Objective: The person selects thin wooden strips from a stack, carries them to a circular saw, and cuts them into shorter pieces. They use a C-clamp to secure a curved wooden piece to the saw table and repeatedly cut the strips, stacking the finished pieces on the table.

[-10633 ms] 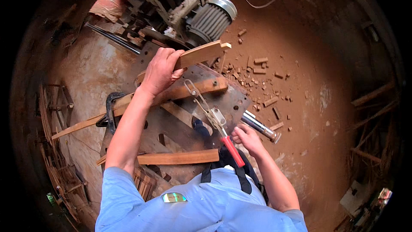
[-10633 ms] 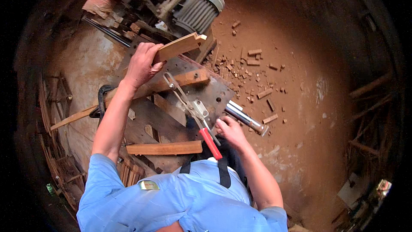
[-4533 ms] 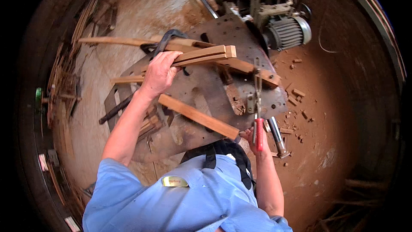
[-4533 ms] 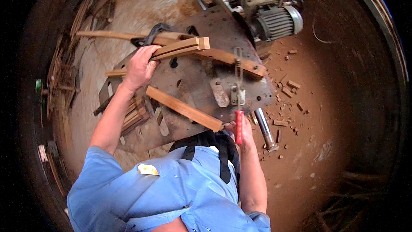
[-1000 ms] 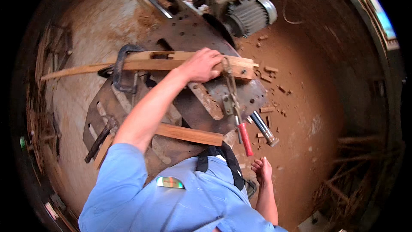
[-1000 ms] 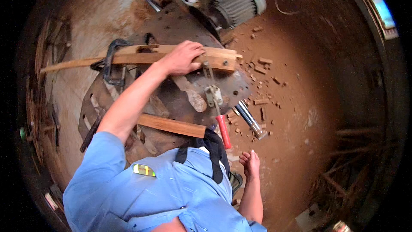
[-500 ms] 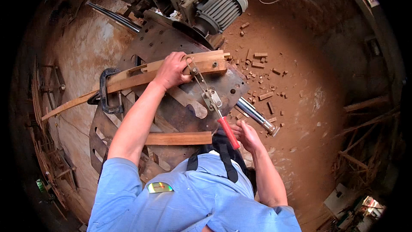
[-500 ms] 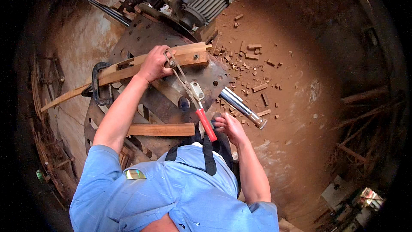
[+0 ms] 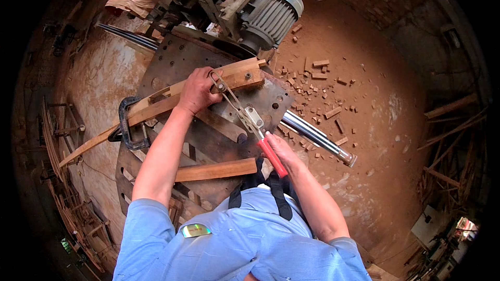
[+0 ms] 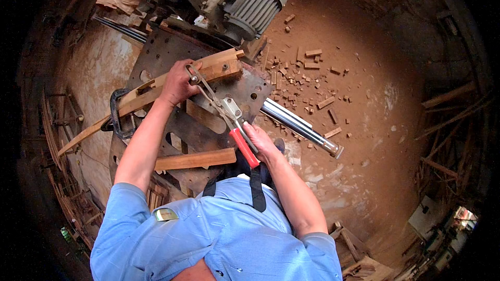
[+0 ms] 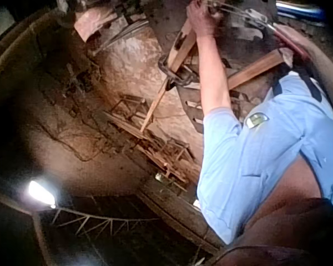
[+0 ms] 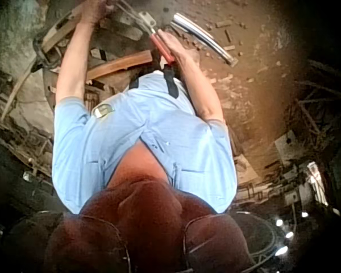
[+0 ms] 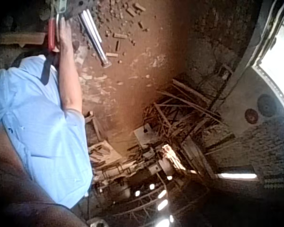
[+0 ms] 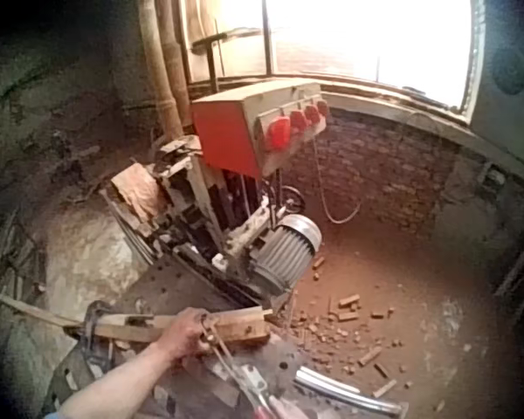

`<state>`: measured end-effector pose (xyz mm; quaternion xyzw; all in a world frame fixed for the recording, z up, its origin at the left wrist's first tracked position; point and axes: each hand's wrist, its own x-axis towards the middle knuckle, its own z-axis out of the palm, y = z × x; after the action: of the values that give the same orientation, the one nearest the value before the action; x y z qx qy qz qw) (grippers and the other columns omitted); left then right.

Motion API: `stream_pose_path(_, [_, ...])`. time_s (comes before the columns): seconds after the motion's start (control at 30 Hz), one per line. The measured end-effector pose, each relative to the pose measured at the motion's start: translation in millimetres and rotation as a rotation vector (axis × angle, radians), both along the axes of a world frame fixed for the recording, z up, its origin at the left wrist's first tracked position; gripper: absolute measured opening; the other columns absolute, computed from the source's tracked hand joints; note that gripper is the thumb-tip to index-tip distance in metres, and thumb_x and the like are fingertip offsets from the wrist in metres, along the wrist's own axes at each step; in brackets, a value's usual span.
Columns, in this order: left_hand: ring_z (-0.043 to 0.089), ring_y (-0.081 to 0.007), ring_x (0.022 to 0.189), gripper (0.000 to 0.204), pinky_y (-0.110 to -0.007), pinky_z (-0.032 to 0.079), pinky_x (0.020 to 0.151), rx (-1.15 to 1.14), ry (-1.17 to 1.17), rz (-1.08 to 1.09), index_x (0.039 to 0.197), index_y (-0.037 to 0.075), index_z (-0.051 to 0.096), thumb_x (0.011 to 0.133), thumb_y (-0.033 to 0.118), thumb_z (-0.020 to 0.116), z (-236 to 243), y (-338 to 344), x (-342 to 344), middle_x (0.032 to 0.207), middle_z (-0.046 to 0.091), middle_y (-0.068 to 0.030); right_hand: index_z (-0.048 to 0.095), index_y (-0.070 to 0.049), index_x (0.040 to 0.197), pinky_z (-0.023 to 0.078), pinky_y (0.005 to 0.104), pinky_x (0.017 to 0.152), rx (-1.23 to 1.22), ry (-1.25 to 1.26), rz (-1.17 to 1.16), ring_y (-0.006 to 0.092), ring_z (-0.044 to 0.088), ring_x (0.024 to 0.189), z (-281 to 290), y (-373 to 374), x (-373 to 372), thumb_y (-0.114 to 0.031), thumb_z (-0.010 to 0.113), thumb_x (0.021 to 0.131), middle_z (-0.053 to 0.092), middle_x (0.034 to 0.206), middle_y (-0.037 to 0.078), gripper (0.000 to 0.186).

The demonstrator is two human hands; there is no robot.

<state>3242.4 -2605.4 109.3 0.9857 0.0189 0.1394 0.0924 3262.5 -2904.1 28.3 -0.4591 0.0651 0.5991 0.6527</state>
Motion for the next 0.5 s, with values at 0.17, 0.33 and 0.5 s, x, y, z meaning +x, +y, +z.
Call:
stream_pose_path(0.17, [0.055,-0.0339,0.101,0.057,-0.041,0.047,0.088,0.002,-0.012,0.004,0.111,0.011,0.063,0.056,0.016,0.076,-7,1,-1,0.109,0.059,-0.0137,0.06,-0.004,0.104,0.051,0.025,0.06,0.013,-0.031,-0.035,0.0108,0.06,0.069,-7,4,-2,-0.04,0.048,0.097,0.065,0.086,0.004,0.039])
stream_pose_path(0.33, [0.054,-0.0334,0.103,0.054,-0.041,0.047,0.089,-0.014,0.005,0.02,0.111,0.011,0.063,0.058,0.018,0.075,-13,6,-2,0.109,0.058,-0.013,0.061,-0.005,0.105,0.048,0.0243,0.059,0.02,-0.063,-0.069,0.0095,0.057,0.065,-19,9,-6,-0.042,0.046,0.098,0.063,0.083,0.001,0.04])
stream_pose_path(0.5, [0.054,-0.0329,0.104,0.054,-0.04,0.046,0.09,-0.058,0.052,0.054,0.111,0.01,0.062,0.06,0.02,0.075,-8,4,0,0.109,0.058,-0.0129,0.061,-0.008,0.104,0.046,0.0237,0.058,0.068,-0.02,-0.038,0.0091,0.055,0.063,-43,8,-8,-0.047,0.043,0.098,0.061,0.082,0.0,0.044])
